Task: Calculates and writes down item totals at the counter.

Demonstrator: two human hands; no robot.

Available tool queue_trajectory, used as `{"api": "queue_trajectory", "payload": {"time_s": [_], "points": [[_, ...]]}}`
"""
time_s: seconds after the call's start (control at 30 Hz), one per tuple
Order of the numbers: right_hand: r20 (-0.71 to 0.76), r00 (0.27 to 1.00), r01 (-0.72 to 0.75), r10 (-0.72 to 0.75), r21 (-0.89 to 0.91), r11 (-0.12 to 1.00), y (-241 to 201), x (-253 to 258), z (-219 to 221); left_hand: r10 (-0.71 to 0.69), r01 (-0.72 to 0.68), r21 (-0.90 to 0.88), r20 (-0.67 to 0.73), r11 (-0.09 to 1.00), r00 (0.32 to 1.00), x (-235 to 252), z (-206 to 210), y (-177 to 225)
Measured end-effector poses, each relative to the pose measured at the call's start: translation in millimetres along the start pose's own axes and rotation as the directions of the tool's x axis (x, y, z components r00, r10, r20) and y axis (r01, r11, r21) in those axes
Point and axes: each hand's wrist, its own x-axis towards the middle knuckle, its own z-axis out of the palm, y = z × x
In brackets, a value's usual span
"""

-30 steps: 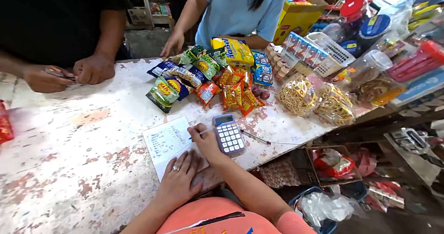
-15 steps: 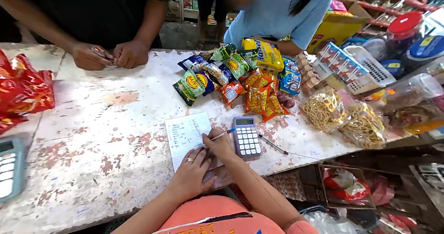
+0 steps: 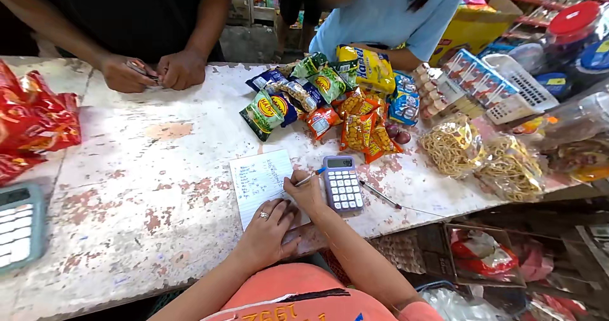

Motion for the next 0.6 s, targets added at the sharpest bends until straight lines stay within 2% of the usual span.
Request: {"api": "queue_trajectory", "payload": {"time_s": [0.2,0.37,0.6], "points": [[0.047,0.998,0.028,-0.029,0.021,0.999,-2.3,-1.9,-7.3,0.002,-0.002,-0.001,-0.004,1.0,1.0,0.3,0.5,-0.8],[-0.02,0.998,0.06,-0.06,-0.002,0.998,-0.3,-2.2,-4.9,-0.007,0.008,-0.025,0.012,1.0,1.0,1.0,0.2,-0.4],[-0.011,0.999,0.038,-0.038,0.004,0.999,-1.3,0.2,-6.5,0.0,0.0,-0.02,0.0,1.0,1.0,1.9,1.7,-0.9]]}}
